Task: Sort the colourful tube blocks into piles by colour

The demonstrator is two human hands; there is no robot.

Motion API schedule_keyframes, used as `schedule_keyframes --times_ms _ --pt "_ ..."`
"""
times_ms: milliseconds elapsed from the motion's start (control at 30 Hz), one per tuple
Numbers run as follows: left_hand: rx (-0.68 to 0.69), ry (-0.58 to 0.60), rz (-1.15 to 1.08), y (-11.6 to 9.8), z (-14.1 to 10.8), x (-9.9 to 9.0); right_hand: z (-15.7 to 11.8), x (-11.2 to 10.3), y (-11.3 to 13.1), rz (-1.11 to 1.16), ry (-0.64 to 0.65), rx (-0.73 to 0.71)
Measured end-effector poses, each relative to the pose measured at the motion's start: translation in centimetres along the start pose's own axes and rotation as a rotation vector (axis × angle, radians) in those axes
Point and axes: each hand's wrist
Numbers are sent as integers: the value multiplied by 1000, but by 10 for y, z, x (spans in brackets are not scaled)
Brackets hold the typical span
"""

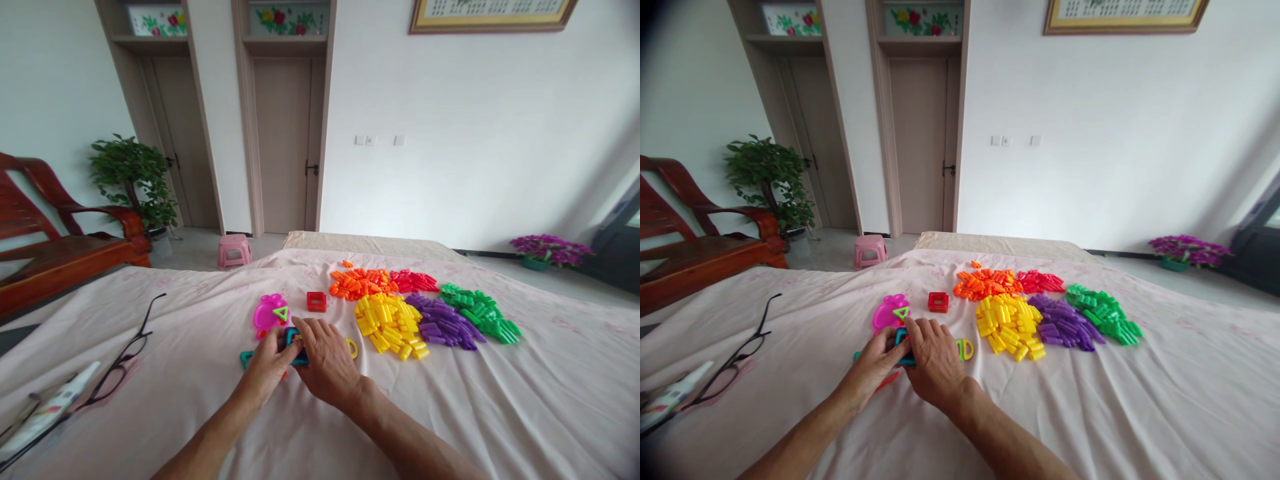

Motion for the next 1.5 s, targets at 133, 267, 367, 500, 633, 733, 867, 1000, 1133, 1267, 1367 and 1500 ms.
schedule_keyframes --times_ms 133,267,367,500,633,733,867,1000,1133,1267,1367,1500 --pt "19 91 -35 -10 3 -11 4 -1 -7 39 -9 19" --pt "65 -107 -23 -19 20 -52 29 -9 -41 81 -61 152" --pt "152 -412 49 -2 39 -93 64 -17 -79 81 -65 294" --pt "70 -612 399 43 55 -132 114 -19 -124 3 32 360" --pt "-63 -572 702 66 58 -144 147 -8 -152 -79 172 413" --pt "-91 -507 778 64 59 -143 160 3 -168 -112 267 438" --pt "-111 -465 833 59 63 -141 167 15 -188 -129 346 452" --pt "-87 -438 848 60 67 -141 170 24 -205 -128 426 428" --pt "-86 -438 861 66 71 -142 171 31 -217 -94 522 363" --pt "-68 -439 878 72 74 -143 171 33 -225 -18 549 347" --pt "-82 -440 893 72 74 -143 170 30 -227 63 476 362" --pt "-98 -434 894 70 73 -142 167 17 -211 154 286 304"
Point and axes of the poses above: each hand's wrist, its own z-axis towards the middle knuckle, its own x-axis out of the palm, y = z × x, and after that the axes turned 8 degrees about z, right-handed
